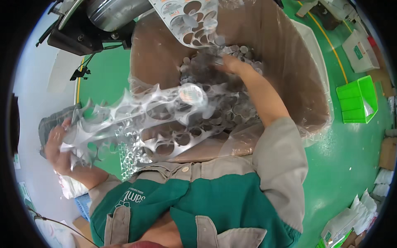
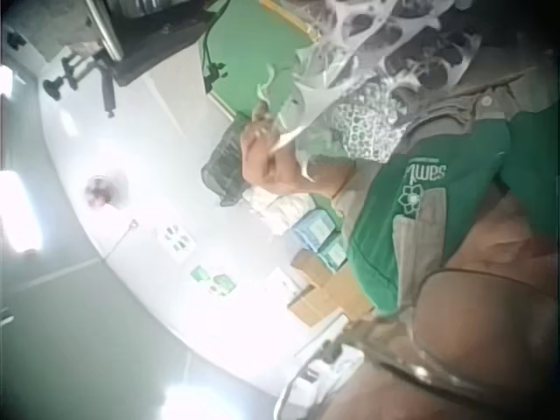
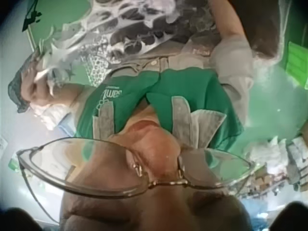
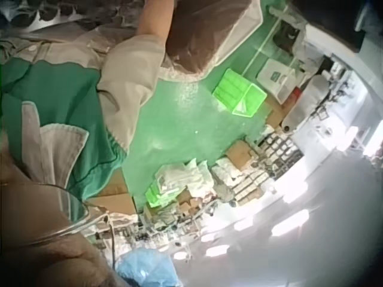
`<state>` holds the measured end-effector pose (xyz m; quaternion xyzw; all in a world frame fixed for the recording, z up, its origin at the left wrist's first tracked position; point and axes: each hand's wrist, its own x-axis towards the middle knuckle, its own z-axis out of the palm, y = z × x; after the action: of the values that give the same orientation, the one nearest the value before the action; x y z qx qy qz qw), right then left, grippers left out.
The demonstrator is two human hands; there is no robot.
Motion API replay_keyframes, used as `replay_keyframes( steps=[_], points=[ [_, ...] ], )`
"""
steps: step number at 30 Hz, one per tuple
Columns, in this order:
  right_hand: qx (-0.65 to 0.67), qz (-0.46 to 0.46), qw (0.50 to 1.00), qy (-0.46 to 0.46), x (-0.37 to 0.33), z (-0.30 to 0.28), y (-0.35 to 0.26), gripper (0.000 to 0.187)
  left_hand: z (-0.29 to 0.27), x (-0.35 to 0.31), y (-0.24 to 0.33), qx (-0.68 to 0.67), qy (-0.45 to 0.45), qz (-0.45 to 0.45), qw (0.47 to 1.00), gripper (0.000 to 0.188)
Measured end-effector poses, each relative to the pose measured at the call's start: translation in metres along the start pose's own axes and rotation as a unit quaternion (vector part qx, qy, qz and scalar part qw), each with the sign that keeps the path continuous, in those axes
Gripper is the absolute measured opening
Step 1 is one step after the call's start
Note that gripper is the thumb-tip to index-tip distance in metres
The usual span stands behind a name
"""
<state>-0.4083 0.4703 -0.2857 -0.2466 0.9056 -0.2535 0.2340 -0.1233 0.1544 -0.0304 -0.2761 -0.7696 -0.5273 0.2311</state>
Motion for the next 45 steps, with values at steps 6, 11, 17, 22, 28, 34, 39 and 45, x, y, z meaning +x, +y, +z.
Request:
replay_keyframes(
  steps=[6,11,17,22,28,34,39,45],
  points=[
    [-0.256,-0.017,0.963,-0.085,-0.008,0.021,0.053,0.030,-0.006,-0.006,-0.068,0.050,0.059,-0.400,0.913,0.031],
    [0.142,-0.184,0.969,0.089,-0.032,-0.082,-0.056,0.047,0.000,0.006,-0.110,-0.103,0.078,-0.419,0.899,0.032],
    [0.720,-0.363,0.564,-0.179,-0.051,-0.087,-0.080,0.035,0.003,0.014,-0.091,-0.070,0.179,-0.362,0.912,0.040],
    [0.520,0.092,0.839,-0.128,0.003,0.025,0.047,0.052,-0.018,0.019,-0.075,-0.061,0.173,-0.306,0.934,0.040],
    [-0.243,0.036,0.963,-0.111,0.001,0.031,0.040,0.042,0.000,-0.004,-0.113,-0.121,0.133,-0.373,0.910,0.031],
    [0.291,-0.177,0.936,-0.085,-0.038,-0.097,-0.043,0.035,0.018,0.016,-0.089,-0.018,0.158,-0.338,0.928,0.030],
    [0.686,-0.217,0.681,-0.137,-0.027,-0.072,-0.056,0.048,-0.013,0.003,-0.057,-0.060,0.172,-0.244,0.953,0.037],
    [-0.137,0.019,0.984,-0.111,0.017,0.028,0.029,0.056,-0.036,0.003,-0.061,0.042,0.121,-0.266,0.955,0.046]
  ],
)
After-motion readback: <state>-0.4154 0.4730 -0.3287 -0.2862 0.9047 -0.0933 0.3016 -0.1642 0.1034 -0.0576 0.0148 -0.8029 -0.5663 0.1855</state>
